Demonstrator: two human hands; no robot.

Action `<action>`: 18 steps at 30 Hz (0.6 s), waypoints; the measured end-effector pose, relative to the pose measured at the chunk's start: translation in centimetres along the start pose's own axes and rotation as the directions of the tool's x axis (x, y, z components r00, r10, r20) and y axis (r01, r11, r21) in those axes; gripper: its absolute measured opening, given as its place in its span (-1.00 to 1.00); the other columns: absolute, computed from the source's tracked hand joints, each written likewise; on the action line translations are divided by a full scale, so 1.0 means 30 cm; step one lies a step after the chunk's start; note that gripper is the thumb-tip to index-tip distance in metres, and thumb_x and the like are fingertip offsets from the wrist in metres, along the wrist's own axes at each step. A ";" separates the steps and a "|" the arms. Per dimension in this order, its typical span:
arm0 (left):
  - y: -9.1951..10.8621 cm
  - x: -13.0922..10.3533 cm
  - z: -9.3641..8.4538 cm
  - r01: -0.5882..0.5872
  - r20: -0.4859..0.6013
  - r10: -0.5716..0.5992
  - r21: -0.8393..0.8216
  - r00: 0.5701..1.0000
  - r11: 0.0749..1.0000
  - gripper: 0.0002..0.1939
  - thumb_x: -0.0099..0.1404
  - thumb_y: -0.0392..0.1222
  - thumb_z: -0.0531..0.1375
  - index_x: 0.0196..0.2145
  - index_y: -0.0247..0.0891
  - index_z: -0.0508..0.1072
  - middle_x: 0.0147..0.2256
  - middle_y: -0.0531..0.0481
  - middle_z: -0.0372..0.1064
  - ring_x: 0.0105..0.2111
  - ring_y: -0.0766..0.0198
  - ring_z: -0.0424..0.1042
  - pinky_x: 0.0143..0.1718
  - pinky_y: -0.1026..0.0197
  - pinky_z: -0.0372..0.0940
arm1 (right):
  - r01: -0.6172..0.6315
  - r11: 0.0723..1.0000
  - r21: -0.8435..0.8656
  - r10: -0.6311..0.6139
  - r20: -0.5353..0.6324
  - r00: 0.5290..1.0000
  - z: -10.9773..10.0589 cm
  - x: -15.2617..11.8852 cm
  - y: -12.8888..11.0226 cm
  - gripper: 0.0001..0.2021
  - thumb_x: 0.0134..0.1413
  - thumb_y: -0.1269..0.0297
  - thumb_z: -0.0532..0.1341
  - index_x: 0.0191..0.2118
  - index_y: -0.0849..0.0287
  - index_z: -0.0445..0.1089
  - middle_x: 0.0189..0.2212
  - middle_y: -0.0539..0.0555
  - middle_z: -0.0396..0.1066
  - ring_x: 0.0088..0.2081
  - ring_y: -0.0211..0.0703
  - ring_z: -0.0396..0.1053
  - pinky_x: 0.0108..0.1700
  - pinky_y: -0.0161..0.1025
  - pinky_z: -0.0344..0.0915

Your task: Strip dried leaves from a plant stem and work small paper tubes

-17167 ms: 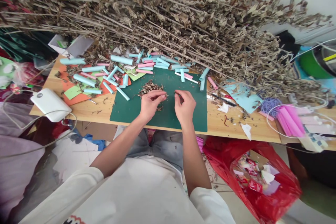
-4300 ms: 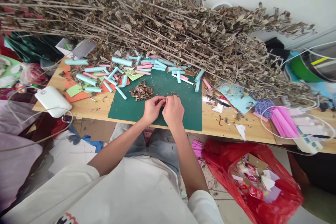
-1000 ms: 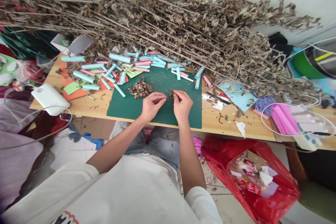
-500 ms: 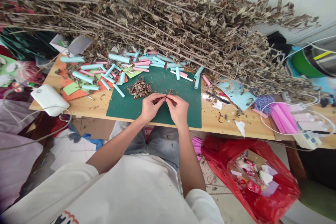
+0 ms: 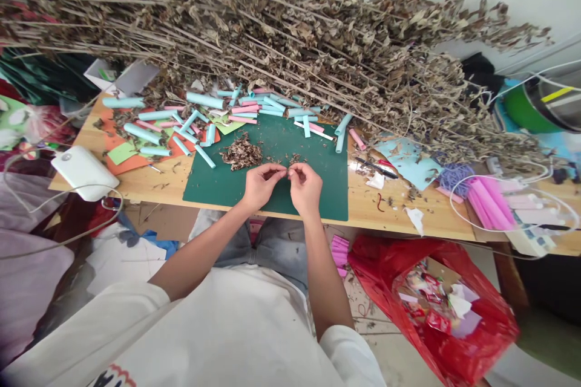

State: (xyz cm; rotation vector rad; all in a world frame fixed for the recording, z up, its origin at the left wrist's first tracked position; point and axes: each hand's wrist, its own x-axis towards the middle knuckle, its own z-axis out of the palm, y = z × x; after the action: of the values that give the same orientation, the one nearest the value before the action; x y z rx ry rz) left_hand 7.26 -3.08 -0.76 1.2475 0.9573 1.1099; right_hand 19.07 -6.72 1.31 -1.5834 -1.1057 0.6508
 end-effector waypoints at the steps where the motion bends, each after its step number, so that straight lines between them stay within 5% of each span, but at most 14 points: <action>1: -0.002 0.000 0.000 0.006 -0.005 -0.006 -0.008 1.000 1.000 -0.84 0.17 -0.16 0.31 -0.32 -0.28 0.60 -0.34 -0.04 0.56 -0.36 0.27 0.51 -0.26 0.24 0.40 | -0.019 0.998 0.063 0.021 -0.036 0.999 0.003 0.006 0.008 -0.87 0.04 0.24 0.20 -0.37 0.17 0.41 -0.50 0.00 0.44 -0.47 -0.22 0.39 -0.33 -0.26 0.38; 3: -0.009 0.002 0.000 0.017 -0.017 -0.018 -0.014 1.000 1.000 -0.83 0.15 -0.13 0.33 -0.32 -0.27 0.61 -0.34 -0.04 0.56 -0.35 0.26 0.51 -0.25 0.22 0.40 | -0.023 0.994 0.108 0.036 -0.118 0.992 -0.001 0.024 0.022 -0.86 0.03 0.23 0.23 -0.35 0.19 0.45 -0.48 0.03 0.47 -0.44 -0.19 0.42 -0.30 -0.23 0.41; 6: -0.017 0.005 0.003 0.035 -0.037 -0.036 -0.023 0.999 0.999 -0.82 0.12 -0.13 0.36 -0.33 -0.26 0.60 -0.35 -0.03 0.56 -0.36 0.26 0.52 -0.24 0.23 0.40 | 0.048 0.994 -0.103 -0.066 -0.178 0.982 -0.020 0.058 0.034 -0.85 0.06 0.30 0.21 -0.30 0.19 0.52 -0.37 0.11 0.54 -0.35 -0.11 0.48 -0.20 -0.16 0.43; 11: -0.017 0.008 0.006 0.045 -0.034 -0.048 -0.066 0.998 0.997 -0.83 0.11 -0.15 0.36 -0.35 -0.28 0.58 -0.40 0.00 0.54 -0.41 0.30 0.51 -0.28 0.26 0.40 | 0.261 0.869 -0.419 -0.293 -0.011 0.956 -0.036 0.081 0.041 -0.73 0.11 0.45 0.09 -0.24 0.18 0.55 -0.26 0.15 0.55 -0.19 -0.07 0.48 -0.05 -0.10 0.40; 15: -0.011 0.006 0.002 0.035 -0.023 -0.037 -0.063 0.999 0.997 -0.82 0.12 -0.12 0.35 -0.36 -0.28 0.58 -0.41 0.00 0.53 -0.42 0.31 0.49 -0.29 0.26 0.39 | 0.273 0.885 -0.378 -0.306 -0.031 0.951 -0.035 0.046 0.015 -0.75 0.14 0.41 0.13 -0.16 0.15 0.54 -0.22 0.14 0.52 -0.18 -0.09 0.47 -0.08 -0.12 0.43; 18: -0.002 0.006 -0.001 0.039 -0.017 -0.040 -0.075 0.999 0.996 -0.79 0.13 -0.09 0.35 -0.34 -0.29 0.58 -0.40 -0.01 0.52 -0.42 0.31 0.47 -0.30 0.26 0.38 | 0.263 0.945 -0.194 -0.257 0.057 0.965 -0.041 0.009 -0.019 -0.76 0.14 0.35 0.18 -0.11 0.10 0.52 -0.19 0.11 0.51 -0.20 -0.13 0.48 -0.14 -0.17 0.46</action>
State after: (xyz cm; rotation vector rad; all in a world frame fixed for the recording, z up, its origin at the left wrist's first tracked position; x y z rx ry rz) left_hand 7.27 -2.90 -0.81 1.1547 0.9427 1.1182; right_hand 20.04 -6.99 2.24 -1.5622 -1.4108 0.3971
